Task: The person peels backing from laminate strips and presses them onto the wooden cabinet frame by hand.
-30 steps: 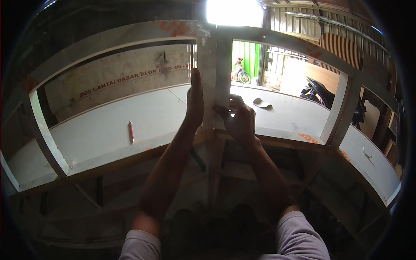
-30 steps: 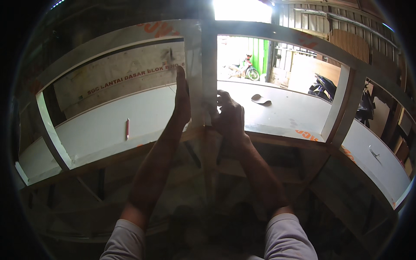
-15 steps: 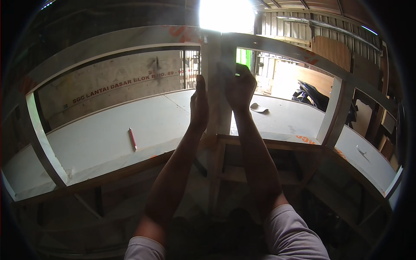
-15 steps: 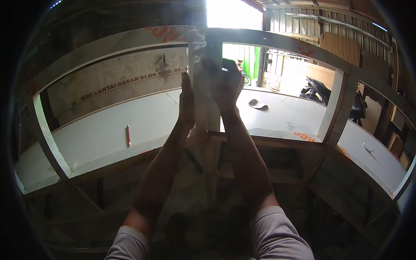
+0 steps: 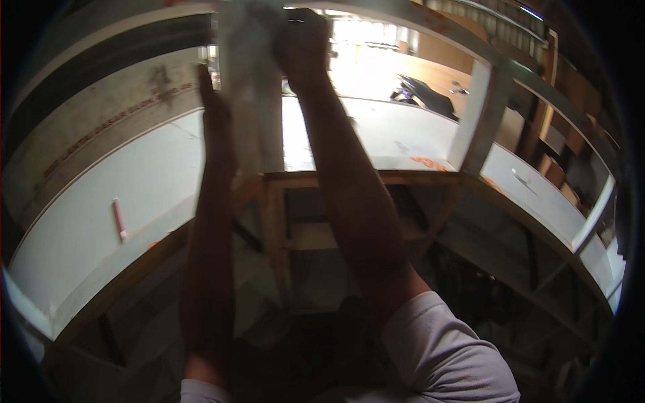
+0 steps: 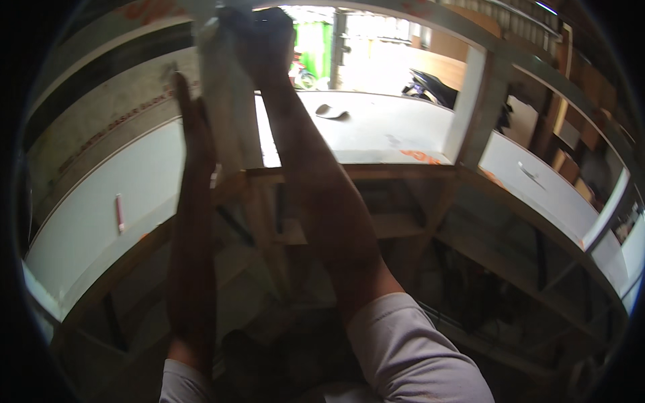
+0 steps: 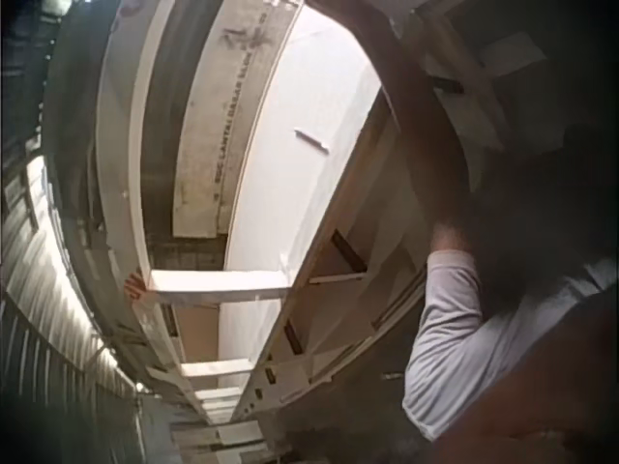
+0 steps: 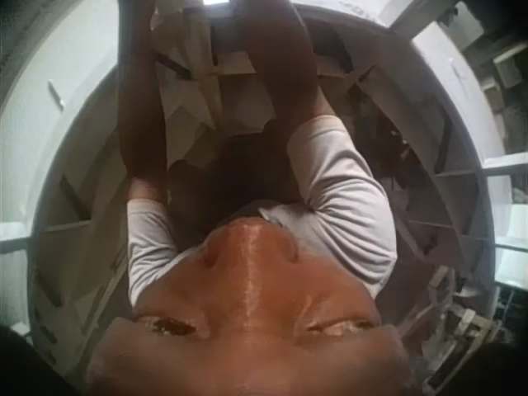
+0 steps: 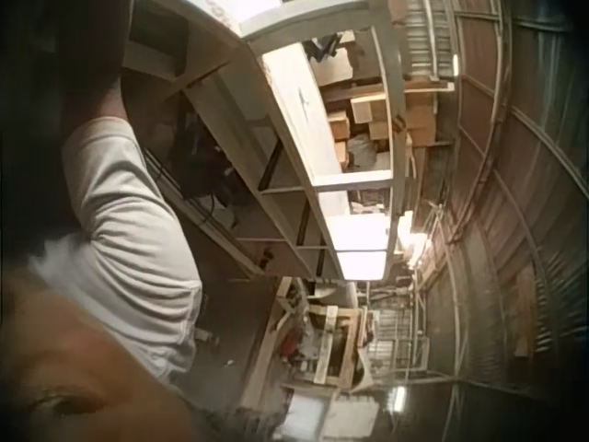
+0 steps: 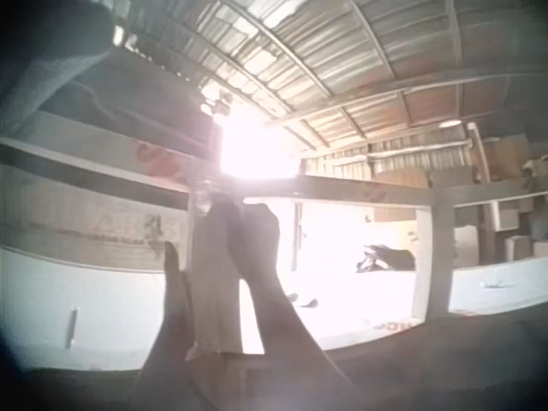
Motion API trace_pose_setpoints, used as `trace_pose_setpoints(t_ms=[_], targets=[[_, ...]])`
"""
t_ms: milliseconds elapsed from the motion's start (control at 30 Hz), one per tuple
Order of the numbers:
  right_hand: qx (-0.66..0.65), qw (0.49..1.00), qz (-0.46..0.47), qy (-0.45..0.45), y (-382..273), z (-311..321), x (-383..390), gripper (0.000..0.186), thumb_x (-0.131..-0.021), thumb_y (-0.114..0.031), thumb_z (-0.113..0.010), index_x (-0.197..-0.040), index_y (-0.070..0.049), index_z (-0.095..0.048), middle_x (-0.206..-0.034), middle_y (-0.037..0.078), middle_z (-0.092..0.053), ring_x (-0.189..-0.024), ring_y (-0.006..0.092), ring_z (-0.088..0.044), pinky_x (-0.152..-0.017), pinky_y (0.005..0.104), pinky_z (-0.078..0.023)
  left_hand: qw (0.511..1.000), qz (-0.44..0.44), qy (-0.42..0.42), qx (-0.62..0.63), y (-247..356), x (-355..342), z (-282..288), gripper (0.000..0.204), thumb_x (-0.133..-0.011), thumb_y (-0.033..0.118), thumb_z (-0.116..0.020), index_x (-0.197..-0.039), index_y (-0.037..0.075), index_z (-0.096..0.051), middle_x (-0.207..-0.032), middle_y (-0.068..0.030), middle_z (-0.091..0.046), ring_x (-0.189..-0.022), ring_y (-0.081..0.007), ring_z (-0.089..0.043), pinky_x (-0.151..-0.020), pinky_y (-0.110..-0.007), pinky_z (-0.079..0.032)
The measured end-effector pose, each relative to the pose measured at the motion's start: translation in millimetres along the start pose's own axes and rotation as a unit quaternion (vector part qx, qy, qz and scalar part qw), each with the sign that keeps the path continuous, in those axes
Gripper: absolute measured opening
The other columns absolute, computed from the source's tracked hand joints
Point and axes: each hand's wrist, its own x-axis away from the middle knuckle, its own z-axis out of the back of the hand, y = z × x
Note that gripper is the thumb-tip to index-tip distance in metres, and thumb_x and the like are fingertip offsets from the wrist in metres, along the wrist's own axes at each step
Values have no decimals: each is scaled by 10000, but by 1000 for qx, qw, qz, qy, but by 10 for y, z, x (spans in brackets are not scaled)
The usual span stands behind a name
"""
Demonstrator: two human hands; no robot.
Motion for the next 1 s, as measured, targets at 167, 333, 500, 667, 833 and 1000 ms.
trace_pose_setpoints(t_ms=[167, 333, 500, 667, 833, 1000], targets=[[5, 994, -26, -103, 20, 317, 654, 438, -938, -422, -740, -775, -16, -742, -613, 111, -672, -557, 190, -616, -576, 377, -488, 989, 117, -37, 79, 90, -9, -125, 1123, -893, 900, -324, -1453, -59, -494, -1334, -125, -625, -1225, -237, -575, -1048, -346, -446], [22, 971, -115, -209, 42, 590, 1273, 513, -947, -477, -678, -1178, -19, -668, -1085, 223, -739, -1055, 386, -711, -904, 474, -533, 988, 141, -42, 37, 163, 76, -21, 1112, -905, 889, -318, -1436, -68, -510, -1278, -115, -636, -1154, -223, -590, -1020, -334, -449], [106, 947, -95, -290, 83, 1001, 1406, 532, -944, -440, -686, -1221, 9, -621, -1021, 242, -736, -987, 418, -717, -871, 496, -540, 992, 125, -9, 7, 140, 137, -203, 956, -1002, 779, -273, -1394, -47, -555, -1227, -142, -662, -1114, -217, -612, -1014, -339, -454], [143, 888, -46, -434, 76, 982, 1453, 618, -873, -354, -746, -1280, 60, -535, -950, 231, -732, -924, 395, -728, -823, 480, -560, 990, 127, 53, -6, 146, 59, 140, 850, -1045, 705, -276, -1306, -29, -617, -1229, -114, -663, -1131, -203, -620, -998, -356, -487], [139, 907, -17, -396, 215, 980, 1519, 541, -825, -312, -756, -1141, 70, -538, -798, 231, -696, -790, 402, -730, -786, 485, -567, 979, 8, 29, -202, -324, -28, 774, 695, -1063, 601, -382, -1368, 0, -552, -1323, -135, -628, -1223, -242, -605, -1111, -407, -432], [93, 916, -103, -376, 87, 947, 1366, 536, -718, -186, -794, -1082, 103, -527, -779, 209, -681, -740, 409, -716, -797, 455, -574, 645, -329, 12, -689, -164, 144, 627, 814, -1016, 492, -578, -1586, -1, -271, -1505, -209, -483, -1397, -325, -479, -1215, -432, -335]])
